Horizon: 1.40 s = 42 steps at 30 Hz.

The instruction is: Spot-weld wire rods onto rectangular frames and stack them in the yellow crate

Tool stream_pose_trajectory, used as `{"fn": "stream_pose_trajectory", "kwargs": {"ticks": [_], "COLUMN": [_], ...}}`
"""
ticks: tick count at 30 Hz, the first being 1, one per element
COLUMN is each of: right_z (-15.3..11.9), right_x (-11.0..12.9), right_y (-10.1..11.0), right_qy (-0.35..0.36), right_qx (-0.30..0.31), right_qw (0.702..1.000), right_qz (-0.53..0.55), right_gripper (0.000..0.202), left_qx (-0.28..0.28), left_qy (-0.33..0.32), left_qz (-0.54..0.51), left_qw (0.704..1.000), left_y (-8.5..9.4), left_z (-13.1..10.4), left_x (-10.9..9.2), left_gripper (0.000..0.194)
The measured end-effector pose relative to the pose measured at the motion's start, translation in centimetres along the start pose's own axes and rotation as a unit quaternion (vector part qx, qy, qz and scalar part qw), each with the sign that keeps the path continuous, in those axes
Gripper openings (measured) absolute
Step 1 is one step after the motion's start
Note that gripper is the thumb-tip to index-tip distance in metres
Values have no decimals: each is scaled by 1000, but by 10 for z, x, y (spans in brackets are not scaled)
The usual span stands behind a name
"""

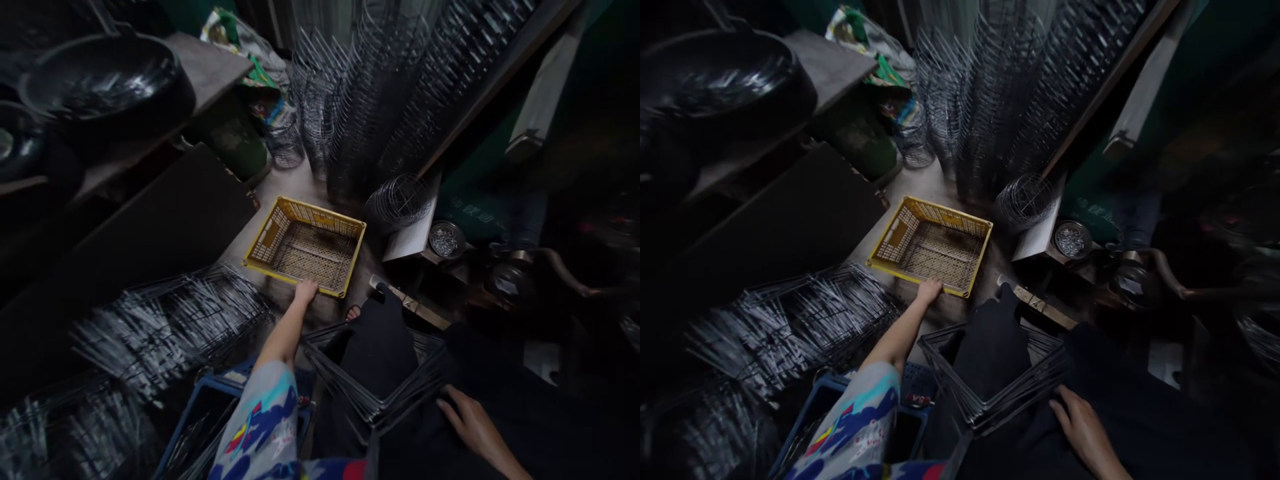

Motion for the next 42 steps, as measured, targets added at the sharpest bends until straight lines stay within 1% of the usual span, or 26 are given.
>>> {"fn": "stream_pose_trajectory", "kwargs": {"ticks": [3, 7, 9, 10, 12, 15, 17, 19, 21, 23, 25, 26, 27, 28, 29, 30, 31, 32, 34, 36, 37, 39, 41, 42], "right_z": [1, 2, 0, -2, -6, -10, -12, -14, -15, -16, -17, -17, -18, -19, -21, -23, -26, -29, -40, -56, -66, -95, -131, -151], "right_x": [-3, -3, -3, -4, -5, -1, 5, 14, 22, 26, 28, 29, 31, 33, 35, 37, 40, 41, 43, 40, 36, 22, -4, -22], "right_y": [-5, -9, -9, -9, -7, -2, 2, 6, 10, 14, 18, 19, 20, 21, 21, 22, 22, 23, 26, 36, 44, 69, 100, 115], "right_qy": [-2, -7, -2, -1, -1, -4, -8, -11, -10, -11, -12, -13, -12, -12, -10, -4, 3, 13, 42, 76, 90, 104, 84, 57], "right_qx": [4, -4, -7, -7, -10, -18, -19, -13, -5, 2, 10, 13, 16, 18, 18, 17, 16, 14, 6, -20, -45, -122, -221, -271], "right_qw": [1000, 1000, 1000, 1000, 1000, 1000, 1000, 1000, 1000, 1000, 1000, 1000, 1000, 999, 999, 999, 998, 997, 997, 996, 994, 987, 971, 959], "right_qz": [6, 9, 18, 23, 26, 17, 8, 2, 1, -2, -8, -14, -21, -30, -40, -52, -62, -70, -70, -47, -29, 10, 46, 61], "right_gripper": [45, 44, 45, 45, 44, 42, 42, 41, 39, 35, 32, 29, 27, 24, 22, 21, 20, 20, 21, 23, 25, 28, 30, 31], "left_qx": [29, 44, 41, 38, 29, 14, 5, -9, -33, -62, -84, -87, -91, -87, -94, -100, -106, -112, -117, -123, -129, -144, -145, -133], "left_qy": [-18, -44, -49, -49, -45, -38, -39, -54, -81, -111, -143, -177, -243, -289, -313, -330, -336, -336, -334, -332, -331, -316, -291, -279], "left_qz": [29, 45, 42, 36, 20, -11, -28, -40, -51, -63, -75, -88, -133, -159, -162, -165, -158, -149, -138, -141, -148, -171, -178, -168], "left_qw": [999, 997, 997, 997, 998, 999, 999, 998, 995, 990, 983, 976, 957, 940, 931, 924, 923, 923, 925, 924, 923, 922, 929, 936], "left_y": [-8, -25, -26, -23, -10, 19, 37, 50, 61, 69, 75, 76, 77, 76, 74, 72, 70, 68, 68, 75, 81, 97, 116, 124], "left_z": [0, 0, 2, 4, 8, 8, -1, -22, -58, -109, -170, -201, -232, -259, -281, -298, -309, -316, -318, -315, -312, -304, -288, -277], "left_x": [-16, -57, -77, -84, -92, -92, -91, -95, -102, -113, -127, -138, -152, -166, -177, -188, -197, -204, -215, -222, -224, -225, -225, -227], "left_gripper": [32, 32, 31, 31, 31, 33, 32, 28, 24, 27, 34, 33, 30, 27, 25, 24, 24, 25, 29, 31, 31, 31, 33, 35]}}
Point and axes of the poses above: each hand's wrist, its own z-axis towards the middle knuckle, its own y-axis out of the back of the hand, x = y × z, the point moved 6 cm from there along z, towards the middle knuckle, and after that the axes turned 10 degrees about x, right-handed, at the moved point
